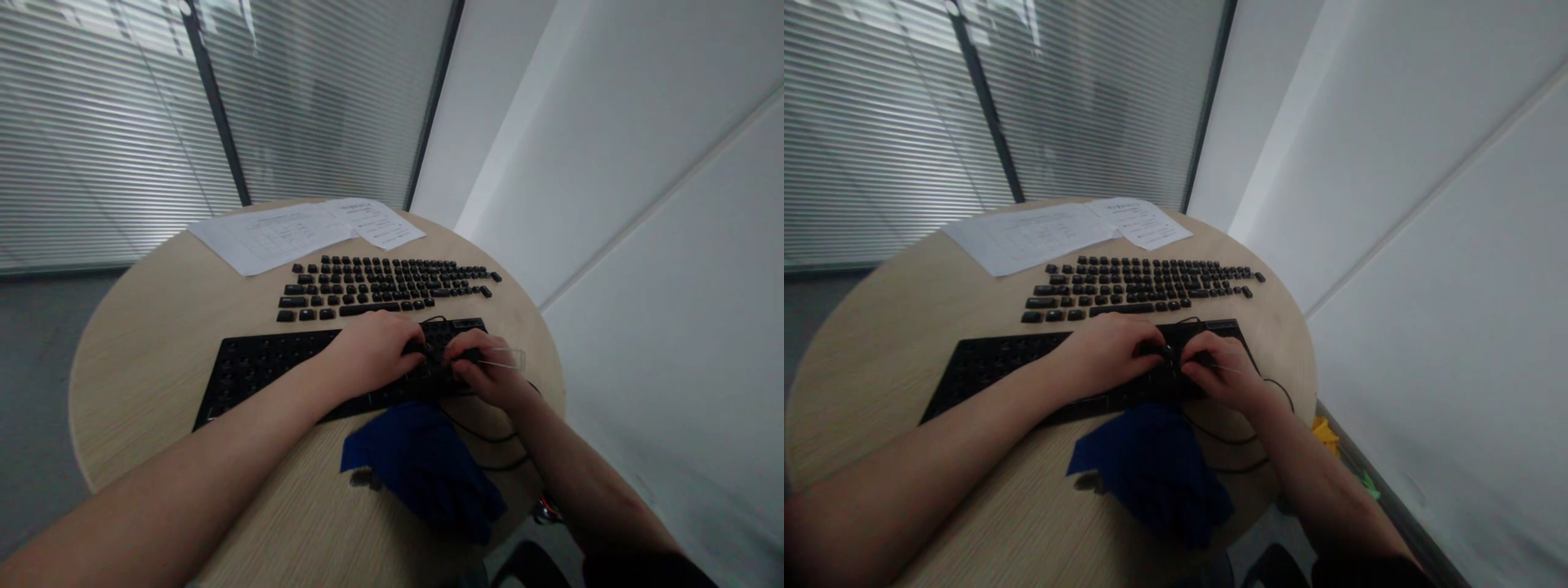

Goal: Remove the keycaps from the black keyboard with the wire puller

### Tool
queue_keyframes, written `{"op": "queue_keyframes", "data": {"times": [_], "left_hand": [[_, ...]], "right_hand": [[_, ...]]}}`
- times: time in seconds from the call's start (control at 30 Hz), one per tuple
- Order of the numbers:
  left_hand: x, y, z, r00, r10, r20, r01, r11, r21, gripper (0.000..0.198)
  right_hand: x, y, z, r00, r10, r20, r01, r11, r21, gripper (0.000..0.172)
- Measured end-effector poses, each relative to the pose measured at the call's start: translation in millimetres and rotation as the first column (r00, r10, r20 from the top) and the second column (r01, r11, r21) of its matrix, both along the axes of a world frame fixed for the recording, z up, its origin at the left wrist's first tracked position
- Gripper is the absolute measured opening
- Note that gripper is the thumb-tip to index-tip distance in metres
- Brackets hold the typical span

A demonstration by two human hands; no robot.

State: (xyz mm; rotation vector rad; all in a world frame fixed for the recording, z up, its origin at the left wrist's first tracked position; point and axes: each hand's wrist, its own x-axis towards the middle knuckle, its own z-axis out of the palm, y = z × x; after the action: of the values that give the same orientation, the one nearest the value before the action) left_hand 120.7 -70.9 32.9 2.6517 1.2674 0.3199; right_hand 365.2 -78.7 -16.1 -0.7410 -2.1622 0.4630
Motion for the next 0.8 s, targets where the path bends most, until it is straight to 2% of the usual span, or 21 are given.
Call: {"op": "queue_keyframes", "data": {"times": [0.13, 0.27, 0.37, 0.47, 0.63, 0.8], "left_hand": [[0, 1, -0.9, 1.000, 0.022, 0.003, -0.022, 1.000, -0.004, 0.023], [-2, 2, 0.2, 0.998, 0.049, 0.042, -0.049, 0.999, 0.004, 0.021], [-3, 3, 1.5, 0.995, 0.068, 0.078, -0.068, 0.998, -0.003, 0.021], [-3, 3, 1.4, 0.991, 0.048, 0.123, -0.048, 0.999, -0.002, 0.021], [-3, 2, 0.6, 0.986, 0.019, 0.166, -0.025, 0.999, 0.036, 0.021], [-4, 2, 1.3, 0.987, -0.004, 0.159, -0.005, 0.998, 0.056, 0.020]], "right_hand": [[-4, -3, 3.9, 0.994, -0.105, 0.018, 0.105, 0.994, 0.028, 0.023], [0, 0, 8.5, 0.969, -0.243, -0.045, 0.247, 0.958, 0.143, 0.034], [4, 5, 10.9, 0.953, -0.297, -0.059, 0.303, 0.925, 0.229, 0.038], [5, 9, 11.6, 0.959, -0.283, 0.010, 0.274, 0.938, 0.213, 0.031], [1, 10, 9.0, 0.954, -0.203, 0.219, 0.172, 0.973, 0.153, 0.022], [0, 12, 5.9, 0.953, -0.180, 0.244, 0.135, 0.972, 0.192, 0.018]]}}
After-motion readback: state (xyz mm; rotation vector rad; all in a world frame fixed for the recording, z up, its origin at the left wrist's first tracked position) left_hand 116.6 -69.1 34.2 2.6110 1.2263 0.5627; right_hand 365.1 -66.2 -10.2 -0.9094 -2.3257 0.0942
